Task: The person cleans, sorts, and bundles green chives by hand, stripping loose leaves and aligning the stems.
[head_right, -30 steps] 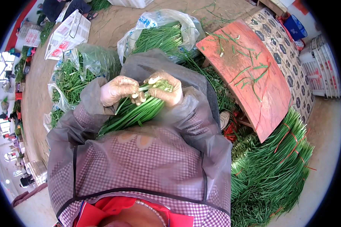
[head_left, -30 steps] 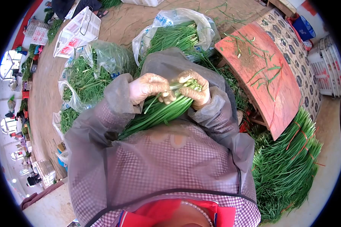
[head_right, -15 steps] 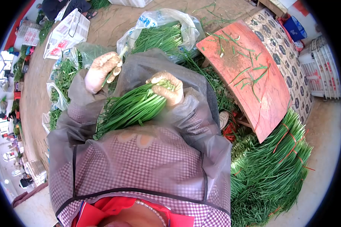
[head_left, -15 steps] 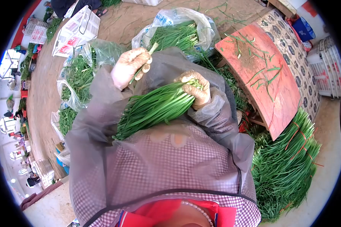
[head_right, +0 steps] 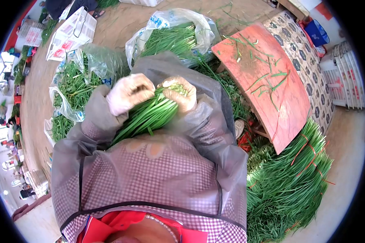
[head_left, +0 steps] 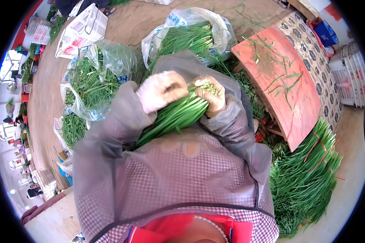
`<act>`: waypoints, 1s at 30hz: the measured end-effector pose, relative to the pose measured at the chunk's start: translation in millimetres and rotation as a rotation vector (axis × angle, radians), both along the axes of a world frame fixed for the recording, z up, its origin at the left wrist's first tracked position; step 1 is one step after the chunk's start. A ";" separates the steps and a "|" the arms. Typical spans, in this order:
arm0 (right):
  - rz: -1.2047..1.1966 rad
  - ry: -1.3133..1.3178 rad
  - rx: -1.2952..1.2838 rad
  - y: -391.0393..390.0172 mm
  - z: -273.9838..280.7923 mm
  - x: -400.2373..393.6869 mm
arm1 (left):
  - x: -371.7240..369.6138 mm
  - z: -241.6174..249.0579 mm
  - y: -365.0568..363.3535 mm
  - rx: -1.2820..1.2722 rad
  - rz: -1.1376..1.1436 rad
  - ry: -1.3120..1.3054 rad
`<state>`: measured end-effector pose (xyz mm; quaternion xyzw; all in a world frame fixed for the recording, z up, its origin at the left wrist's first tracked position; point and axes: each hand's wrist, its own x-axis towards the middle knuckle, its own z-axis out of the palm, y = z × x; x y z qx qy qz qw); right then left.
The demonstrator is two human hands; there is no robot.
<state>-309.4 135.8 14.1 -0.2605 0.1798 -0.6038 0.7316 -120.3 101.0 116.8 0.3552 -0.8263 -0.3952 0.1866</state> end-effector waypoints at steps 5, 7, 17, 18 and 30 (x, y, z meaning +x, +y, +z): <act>-0.012 0.015 0.003 1.3 -2.1 -0.6 | -17.2 -12.4 11.5 -0.158 0.010 -0.104; -0.011 0.008 0.003 2.1 0.2 -0.6 | -18.2 -13.4 8.4 -0.251 -0.060 -0.074; 0.018 -0.001 -0.060 0.9 -2.3 -2.2 | -12.6 -23.3 0.0 0.778 0.209 0.321; 0.019 -0.001 -0.058 1.9 -0.2 -2.3 | -12.8 -23.6 0.5 0.780 0.210 0.322; 0.003 0.110 -0.122 1.0 3.4 0.1 | -11.0 -20.1 -1.2 0.820 0.145 0.332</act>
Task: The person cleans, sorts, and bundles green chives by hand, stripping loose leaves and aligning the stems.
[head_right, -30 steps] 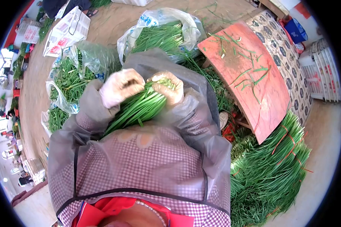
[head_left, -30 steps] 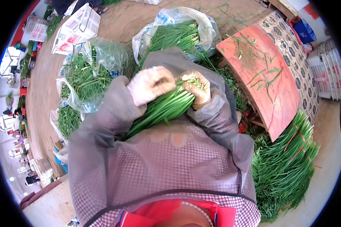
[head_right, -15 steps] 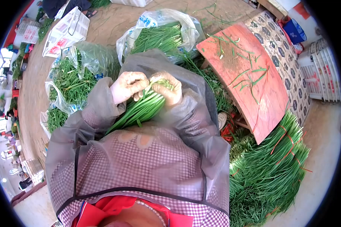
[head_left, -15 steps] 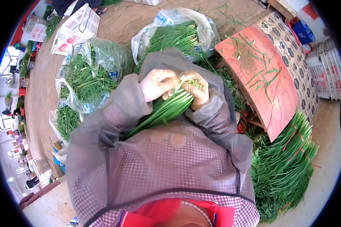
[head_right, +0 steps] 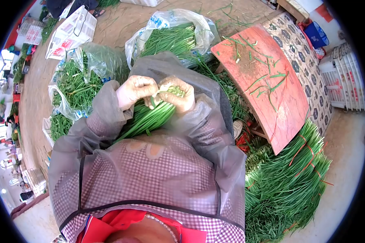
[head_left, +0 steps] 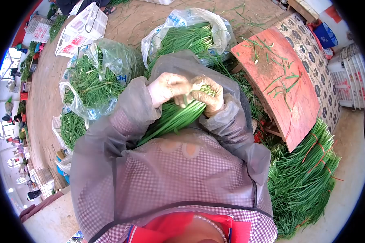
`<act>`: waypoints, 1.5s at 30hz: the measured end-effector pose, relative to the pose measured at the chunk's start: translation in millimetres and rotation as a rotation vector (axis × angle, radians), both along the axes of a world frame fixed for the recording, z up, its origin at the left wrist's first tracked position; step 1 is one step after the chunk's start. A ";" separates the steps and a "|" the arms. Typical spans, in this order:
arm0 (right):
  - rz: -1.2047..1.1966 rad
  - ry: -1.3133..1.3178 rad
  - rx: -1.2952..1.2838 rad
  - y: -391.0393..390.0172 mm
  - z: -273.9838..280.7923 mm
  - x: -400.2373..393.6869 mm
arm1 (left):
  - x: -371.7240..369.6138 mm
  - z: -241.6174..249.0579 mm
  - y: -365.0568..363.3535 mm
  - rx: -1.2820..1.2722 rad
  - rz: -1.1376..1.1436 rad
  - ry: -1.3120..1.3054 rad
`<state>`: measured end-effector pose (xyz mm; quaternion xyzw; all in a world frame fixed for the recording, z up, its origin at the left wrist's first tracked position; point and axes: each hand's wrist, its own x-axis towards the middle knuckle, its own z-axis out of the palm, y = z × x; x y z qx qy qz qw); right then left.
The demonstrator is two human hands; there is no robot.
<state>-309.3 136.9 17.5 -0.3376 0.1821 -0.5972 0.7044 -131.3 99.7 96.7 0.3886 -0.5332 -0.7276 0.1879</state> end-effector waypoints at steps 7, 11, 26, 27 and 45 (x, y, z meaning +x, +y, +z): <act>-0.117 -0.075 0.178 -3.5 -0.5 2.0 | 22.7 23.9 -5.1 0.126 0.187 0.295; -0.231 -0.064 0.101 -26.4 30.4 -8.7 | 31.9 37.9 4.1 -0.154 0.192 0.300; -0.656 0.122 -0.119 -105.3 144.8 -128.9 | 77.6 27.0 34.9 -0.893 -0.472 -1.022; -0.666 0.126 -0.130 -104.4 150.6 -130.1 | 88.8 30.5 41.9 -0.918 -0.334 -0.984; -0.732 0.246 -0.117 -72.3 197.0 -91.9 | -45.6 84.2 -8.0 -1.681 0.119 -0.172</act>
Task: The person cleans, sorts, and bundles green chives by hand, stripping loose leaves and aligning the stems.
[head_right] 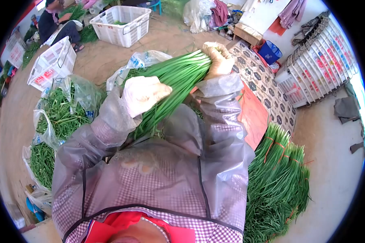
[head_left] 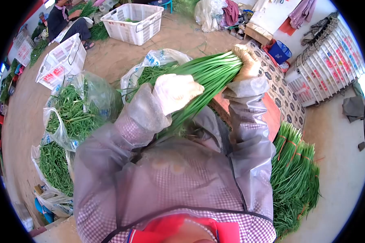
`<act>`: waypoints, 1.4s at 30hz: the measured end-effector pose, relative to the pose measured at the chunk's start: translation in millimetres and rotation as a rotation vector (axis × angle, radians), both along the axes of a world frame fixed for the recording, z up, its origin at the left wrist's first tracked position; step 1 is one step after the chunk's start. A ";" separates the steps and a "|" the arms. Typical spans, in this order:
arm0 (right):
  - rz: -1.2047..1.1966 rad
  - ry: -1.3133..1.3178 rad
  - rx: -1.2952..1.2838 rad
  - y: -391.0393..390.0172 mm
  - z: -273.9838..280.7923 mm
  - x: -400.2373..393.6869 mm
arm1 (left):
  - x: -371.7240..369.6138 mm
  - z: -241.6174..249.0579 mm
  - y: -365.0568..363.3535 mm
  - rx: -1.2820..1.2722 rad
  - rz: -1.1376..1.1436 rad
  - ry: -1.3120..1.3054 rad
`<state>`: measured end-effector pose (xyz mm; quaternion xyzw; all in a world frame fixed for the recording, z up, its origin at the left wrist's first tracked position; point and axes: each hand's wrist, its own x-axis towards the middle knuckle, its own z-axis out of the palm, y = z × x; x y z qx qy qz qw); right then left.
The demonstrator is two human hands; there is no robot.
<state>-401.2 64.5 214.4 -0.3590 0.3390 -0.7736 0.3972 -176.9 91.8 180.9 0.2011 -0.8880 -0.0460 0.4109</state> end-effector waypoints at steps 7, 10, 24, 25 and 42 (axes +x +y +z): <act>-0.011 -0.186 -0.034 -27.8 -10.9 -57.7 | 40.9 -15.5 -11.5 0.579 -0.115 0.031; 0.049 -0.286 -0.040 -25.4 -3.2 -84.3 | 71.3 -24.7 -7.7 0.658 -0.107 -0.078; 0.128 0.038 -0.415 2.4 20.7 -97.9 | 63.2 -40.9 30.3 0.783 -0.328 -0.362; 0.160 0.031 -0.455 3.7 22.2 -99.4 | 62.3 -39.8 33.1 0.837 -0.336 -0.443; 0.060 0.087 -0.154 -3.3 45.3 -110.3 | 73.6 -22.6 1.8 1.450 -0.745 0.466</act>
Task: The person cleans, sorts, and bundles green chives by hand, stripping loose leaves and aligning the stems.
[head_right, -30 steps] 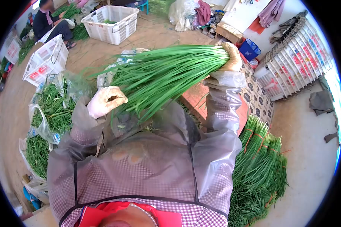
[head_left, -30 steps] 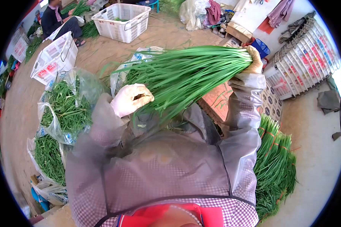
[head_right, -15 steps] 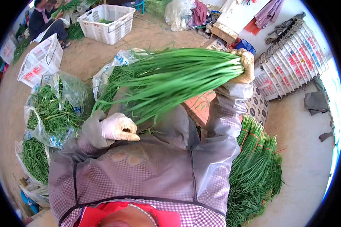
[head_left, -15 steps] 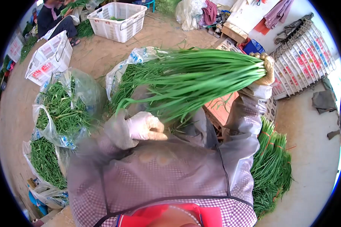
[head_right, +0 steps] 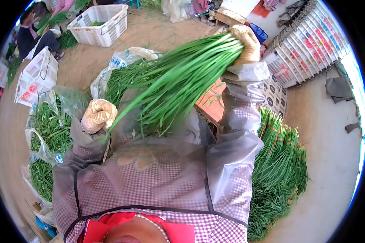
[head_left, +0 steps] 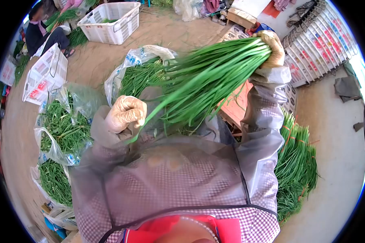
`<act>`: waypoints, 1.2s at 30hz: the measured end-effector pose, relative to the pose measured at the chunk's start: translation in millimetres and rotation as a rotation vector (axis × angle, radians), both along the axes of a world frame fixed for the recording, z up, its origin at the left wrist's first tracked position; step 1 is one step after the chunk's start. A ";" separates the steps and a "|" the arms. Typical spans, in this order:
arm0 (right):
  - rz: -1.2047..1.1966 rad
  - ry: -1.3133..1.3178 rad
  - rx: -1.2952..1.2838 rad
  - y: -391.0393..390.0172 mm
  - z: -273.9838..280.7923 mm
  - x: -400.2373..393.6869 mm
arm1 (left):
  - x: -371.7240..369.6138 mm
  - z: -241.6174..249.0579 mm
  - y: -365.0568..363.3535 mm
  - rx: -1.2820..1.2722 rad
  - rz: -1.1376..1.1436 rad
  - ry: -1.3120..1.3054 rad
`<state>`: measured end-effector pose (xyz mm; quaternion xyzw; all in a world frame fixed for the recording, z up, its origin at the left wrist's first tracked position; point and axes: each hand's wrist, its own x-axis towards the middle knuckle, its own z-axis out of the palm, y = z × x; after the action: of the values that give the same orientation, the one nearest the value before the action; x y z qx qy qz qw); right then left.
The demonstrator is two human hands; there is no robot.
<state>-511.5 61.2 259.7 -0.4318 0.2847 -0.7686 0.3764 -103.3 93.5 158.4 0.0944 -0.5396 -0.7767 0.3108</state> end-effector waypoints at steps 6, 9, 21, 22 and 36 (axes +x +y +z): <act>-0.040 0.004 0.004 -17.0 0.6 -16.0 | -14.0 10.7 -5.5 -0.047 0.004 -0.167; -0.086 0.026 0.030 -20.1 1.5 -20.7 | -32.4 5.8 -8.5 -0.350 -0.236 -0.590; -0.173 -0.018 0.030 -20.7 -0.7 -18.7 | -102.2 -39.2 17.6 -0.044 0.069 -0.292; -0.203 0.004 -0.001 -23.9 -7.3 -29.6 | -98.9 -30.2 21.3 0.072 0.087 -0.238; -0.232 -0.355 0.103 -14.0 -7.0 -79.6 | -33.2 -81.6 -20.1 0.259 0.407 -0.135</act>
<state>-591.1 47.2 252.8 -0.2344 0.3006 -0.8552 0.3513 -136.5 73.5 76.8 0.2919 -0.4249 -0.7527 0.4095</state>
